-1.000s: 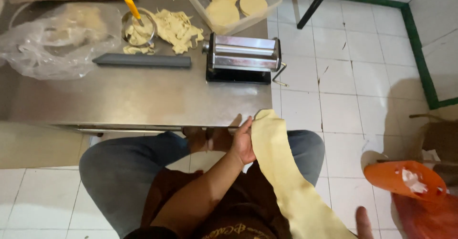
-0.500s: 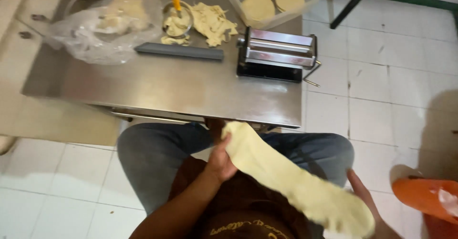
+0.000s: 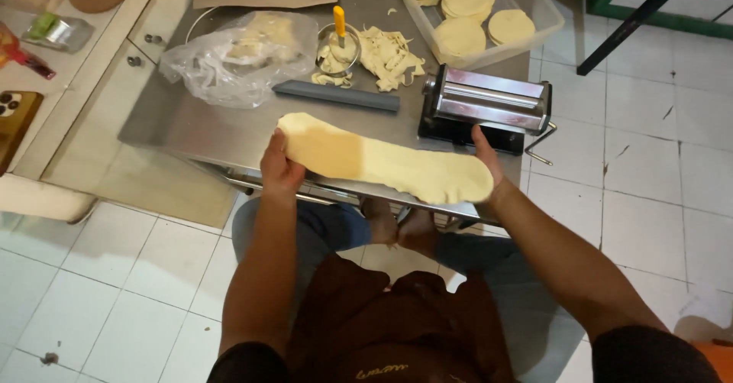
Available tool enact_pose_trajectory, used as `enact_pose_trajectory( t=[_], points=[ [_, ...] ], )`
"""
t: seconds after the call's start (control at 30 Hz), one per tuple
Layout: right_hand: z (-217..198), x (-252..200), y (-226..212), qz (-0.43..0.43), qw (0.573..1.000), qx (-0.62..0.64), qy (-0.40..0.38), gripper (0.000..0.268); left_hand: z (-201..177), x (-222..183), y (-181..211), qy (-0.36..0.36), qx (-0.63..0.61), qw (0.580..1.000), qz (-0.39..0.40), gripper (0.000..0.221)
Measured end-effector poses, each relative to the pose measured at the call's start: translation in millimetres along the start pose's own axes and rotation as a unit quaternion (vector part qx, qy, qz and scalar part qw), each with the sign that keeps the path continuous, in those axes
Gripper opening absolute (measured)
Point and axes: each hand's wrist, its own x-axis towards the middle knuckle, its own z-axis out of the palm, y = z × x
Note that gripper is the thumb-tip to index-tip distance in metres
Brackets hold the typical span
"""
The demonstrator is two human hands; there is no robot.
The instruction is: Cutting circular rounds from dough sheets using a knife and a circular cutter, and flattening dough with a pasta machine.
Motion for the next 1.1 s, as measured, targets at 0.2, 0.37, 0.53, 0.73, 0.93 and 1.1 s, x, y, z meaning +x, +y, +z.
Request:
enact_pose_trajectory(
  t=[0.2, 0.37, 0.53, 0.73, 0.93, 1.1],
  points=[
    [-62.4, 32.9, -20.6, 0.073, 0.962, 0.028, -0.261, 0.111, -37.4, 41.0, 7.2, 0.031, 0.011, 0.999, -0.011, 0.034],
    [-80.3, -40.1, -27.4, -0.075, 0.991, -0.110, 0.000, 0.090, -5.7, 8.0, 14.7, 0.078, 0.125, 0.986, 0.077, 0.032],
    [-137.2, -54.2, -3.0, -0.346, 0.818, -0.419, 0.189, 0.051, -15.1, 31.6, 17.4, 0.056, 0.200, 0.973, 0.103, 0.029],
    [-97.6, -48.4, 52.5, -0.519, 0.428, -0.712, 0.205, 0.059, 21.6, 47.6, 34.2, 0.012, 0.133, 0.988, 0.076, 0.032],
    [-12.2, -18.5, 107.0, -0.528, 0.291, -0.790, 0.111, 0.087, -50.2, 102.3, 33.9, 0.017, 0.139, 0.989, 0.044, 0.033],
    [12.5, 10.5, 128.3, -0.496, 0.313, -0.807, 0.071, 0.092, -50.2, 92.3, 23.3, 0.016, 0.179, 0.981, 0.074, 0.034]
  ],
)
